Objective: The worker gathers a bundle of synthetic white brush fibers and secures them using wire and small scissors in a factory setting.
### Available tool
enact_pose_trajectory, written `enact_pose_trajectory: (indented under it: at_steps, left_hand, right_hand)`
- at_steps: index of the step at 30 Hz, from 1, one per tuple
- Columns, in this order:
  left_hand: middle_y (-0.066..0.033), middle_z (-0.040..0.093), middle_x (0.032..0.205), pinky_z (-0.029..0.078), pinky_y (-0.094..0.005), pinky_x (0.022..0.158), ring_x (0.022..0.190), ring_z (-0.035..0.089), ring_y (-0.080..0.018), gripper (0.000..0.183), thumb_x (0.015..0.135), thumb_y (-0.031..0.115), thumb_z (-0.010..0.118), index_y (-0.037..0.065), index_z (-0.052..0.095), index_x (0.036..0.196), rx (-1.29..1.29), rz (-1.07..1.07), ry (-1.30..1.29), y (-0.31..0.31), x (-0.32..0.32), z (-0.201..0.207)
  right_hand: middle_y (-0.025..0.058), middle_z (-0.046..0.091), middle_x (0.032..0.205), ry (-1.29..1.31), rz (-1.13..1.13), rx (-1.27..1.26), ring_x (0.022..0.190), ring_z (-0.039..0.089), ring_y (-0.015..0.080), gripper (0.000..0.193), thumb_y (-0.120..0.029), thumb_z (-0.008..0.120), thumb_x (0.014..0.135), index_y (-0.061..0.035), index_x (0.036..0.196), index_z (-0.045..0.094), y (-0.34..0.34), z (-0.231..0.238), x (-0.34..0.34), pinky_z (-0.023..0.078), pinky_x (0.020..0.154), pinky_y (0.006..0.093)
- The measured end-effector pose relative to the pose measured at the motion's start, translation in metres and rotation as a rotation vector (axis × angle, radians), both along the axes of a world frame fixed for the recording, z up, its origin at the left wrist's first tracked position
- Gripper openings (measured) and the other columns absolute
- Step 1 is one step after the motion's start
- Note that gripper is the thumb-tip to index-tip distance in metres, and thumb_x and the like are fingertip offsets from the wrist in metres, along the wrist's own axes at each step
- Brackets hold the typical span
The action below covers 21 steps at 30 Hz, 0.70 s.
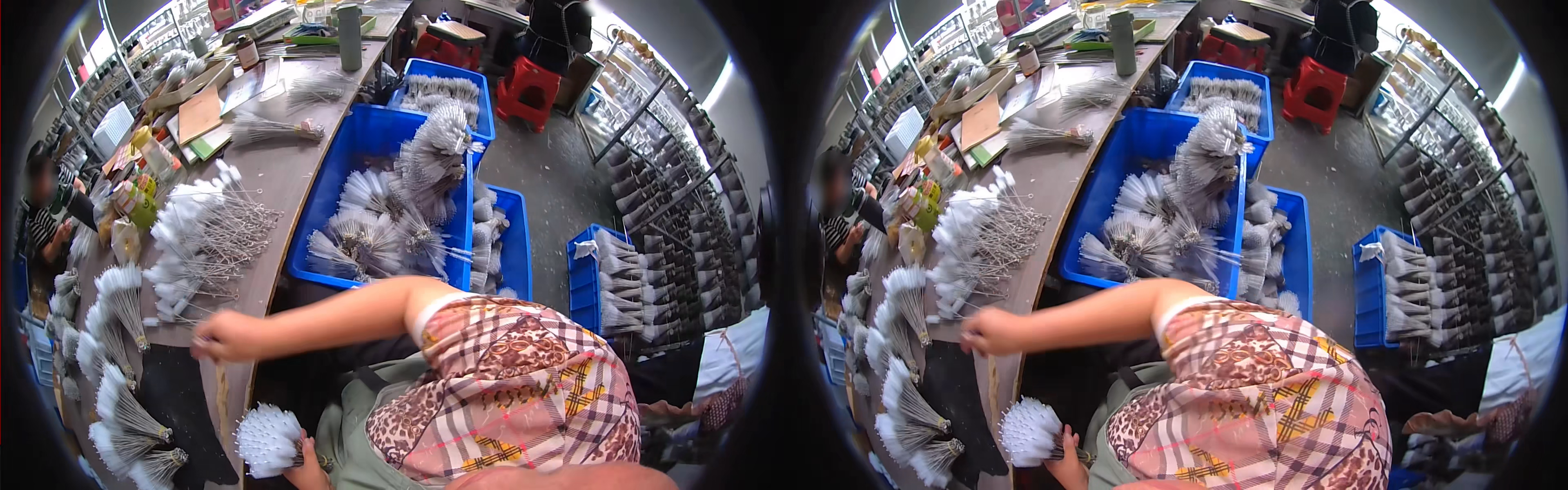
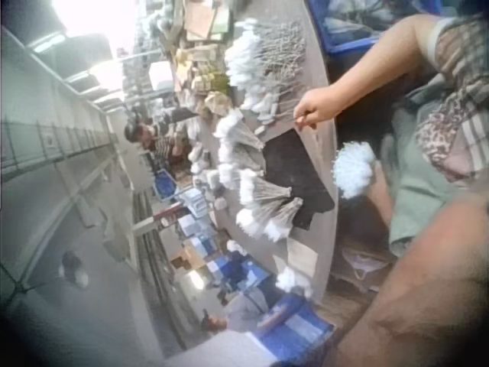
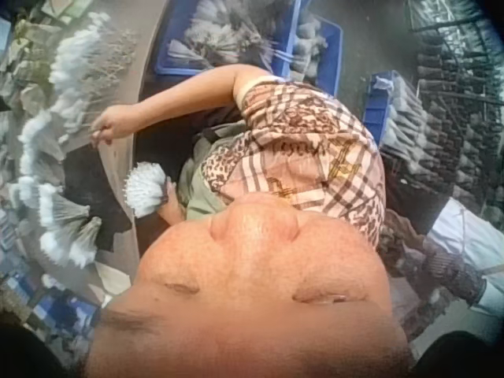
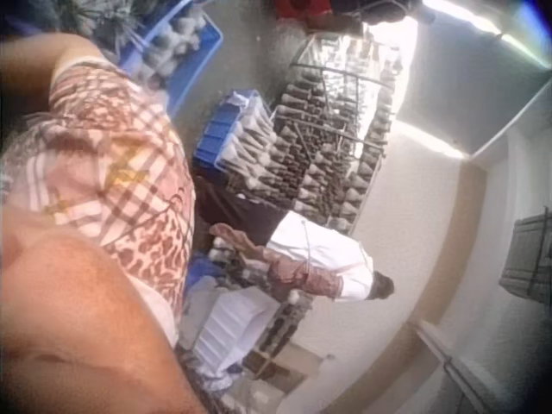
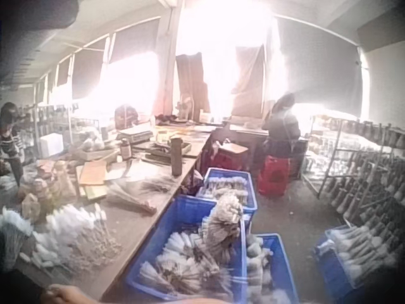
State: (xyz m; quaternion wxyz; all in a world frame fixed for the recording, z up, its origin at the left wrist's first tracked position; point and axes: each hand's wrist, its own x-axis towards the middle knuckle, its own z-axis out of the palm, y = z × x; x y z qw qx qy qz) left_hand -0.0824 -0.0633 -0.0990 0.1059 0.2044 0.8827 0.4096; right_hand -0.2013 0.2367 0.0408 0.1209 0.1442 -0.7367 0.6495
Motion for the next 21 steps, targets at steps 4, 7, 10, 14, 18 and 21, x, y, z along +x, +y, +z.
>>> enact_pose_trajectory:
  at_steps: [4, 7, 10, 14, 18, 21]
  left_hand:
    - [-0.0141, 0.065, 0.106, 0.048, -0.0361, 0.081, 0.089, 0.063, -0.0248, 0.038, 0.08, 0.016, 0.07, -0.001, 0.06, 0.113, 0.195, 0.314, -0.451, 0.068, 0.005, 0.072]
    - [-0.0152, 0.068, 0.089, 0.05, -0.0382, 0.073, 0.085, 0.066, -0.0298, 0.032, 0.08, 0.024, 0.069, 0.005, 0.063, 0.106, 0.221, 0.277, 0.031, 0.093, 0.0, 0.08]
    - [-0.0194, 0.063, 0.105, 0.05, -0.0385, 0.082, 0.097, 0.063, -0.0331, 0.055, 0.069, 0.015, 0.078, 0.004, 0.053, 0.117, 0.303, 0.379, 0.013, 0.082, 0.014, 0.095]
    - [-0.0206, 0.057, 0.11, 0.047, -0.0402, 0.087, 0.101, 0.059, -0.0358, 0.072, 0.066, 0.011, 0.077, 0.001, 0.04, 0.127, 0.496, 0.405, 0.22, 0.076, 0.038, 0.067]
    - [-0.0196, 0.059, 0.104, 0.048, -0.0393, 0.085, 0.097, 0.061, -0.0351, 0.076, 0.058, 0.014, 0.084, 0.001, 0.042, 0.12, 0.459, 0.611, 0.195, 0.057, 0.059, 0.073]
    - [-0.0192, 0.06, 0.101, 0.048, -0.039, 0.083, 0.095, 0.06, -0.035, 0.08, 0.049, 0.017, 0.089, 0.001, 0.044, 0.114, 0.387, 0.647, 0.174, 0.048, 0.07, 0.083]
  right_hand:
    - [0.011, 0.068, 0.094, -0.417, -0.081, -0.034, 0.085, 0.066, 0.0203, 0.024, -0.013, 0.057, 0.086, -0.0075, 0.107, 0.066, -0.01, -0.02, 0.087, 0.051, 0.078, 0.0316]
    - [0.0005, 0.047, 0.069, -0.42, 0.028, -0.098, 0.058, 0.043, 0.0094, 0.043, -0.038, 0.047, 0.095, -0.0023, 0.114, 0.06, 0.002, -0.051, 0.105, 0.035, 0.051, 0.0255]
    - [-0.0045, 0.049, 0.077, -0.448, 0.162, -0.432, 0.059, 0.037, 0.0024, 0.041, -0.029, 0.046, 0.096, -0.0038, 0.128, 0.051, -0.022, -0.049, 0.107, 0.028, 0.049, 0.0192]
    - [-0.0048, 0.047, 0.084, -0.379, 0.343, -0.515, 0.056, 0.032, 0.0022, 0.077, -0.056, 0.049, 0.091, -0.0022, 0.142, 0.032, -0.05, -0.039, 0.105, 0.026, 0.048, 0.0183]
    - [-0.0049, 0.05, 0.09, -0.403, 0.557, -0.467, 0.058, 0.032, 0.0008, 0.102, -0.064, 0.066, 0.069, 0.0011, 0.141, 0.032, -0.056, -0.056, 0.091, 0.025, 0.049, 0.0168]
    - [-0.0049, 0.045, 0.085, -0.421, 0.699, -0.454, 0.058, 0.034, 0.0028, 0.102, -0.064, 0.069, 0.068, 0.0009, 0.139, 0.035, -0.078, -0.05, 0.088, 0.027, 0.05, 0.0189]
